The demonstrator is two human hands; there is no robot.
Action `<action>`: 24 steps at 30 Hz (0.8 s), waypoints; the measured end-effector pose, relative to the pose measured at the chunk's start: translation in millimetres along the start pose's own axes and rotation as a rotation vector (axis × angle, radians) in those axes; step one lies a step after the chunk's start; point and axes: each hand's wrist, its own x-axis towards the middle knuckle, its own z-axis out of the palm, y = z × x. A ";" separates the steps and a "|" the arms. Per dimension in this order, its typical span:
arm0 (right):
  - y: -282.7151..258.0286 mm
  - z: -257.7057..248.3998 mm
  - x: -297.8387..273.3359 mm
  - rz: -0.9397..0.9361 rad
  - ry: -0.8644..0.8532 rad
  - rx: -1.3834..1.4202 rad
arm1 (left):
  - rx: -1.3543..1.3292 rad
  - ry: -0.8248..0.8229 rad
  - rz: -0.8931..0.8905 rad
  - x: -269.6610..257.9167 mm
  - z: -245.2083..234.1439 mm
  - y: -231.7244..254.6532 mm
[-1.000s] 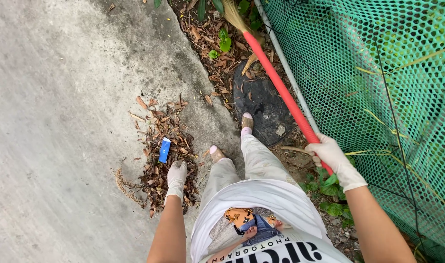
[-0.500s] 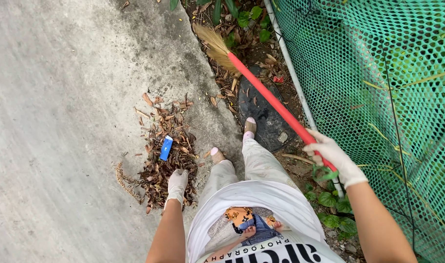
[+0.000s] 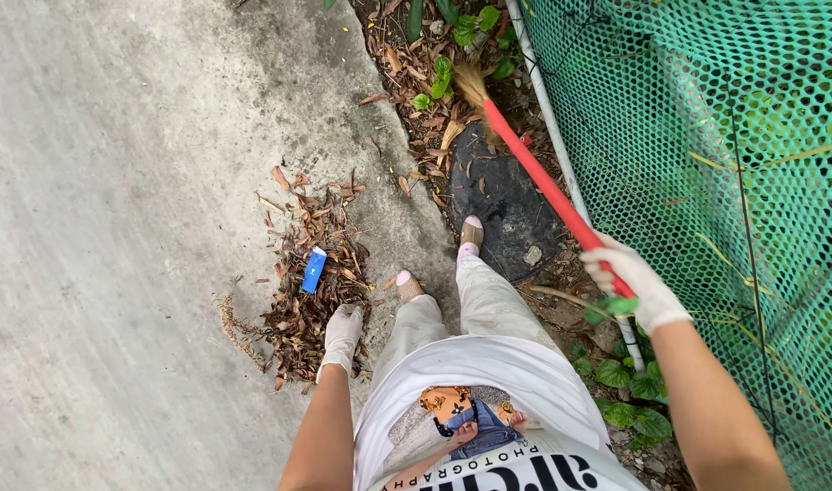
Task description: Gathering dry leaves into a pile on a concrete path using a broom.
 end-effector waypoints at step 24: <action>37.9 30.7 -119.1 0.083 0.084 0.094 | 0.049 0.008 0.066 29.0 -5.7 -0.6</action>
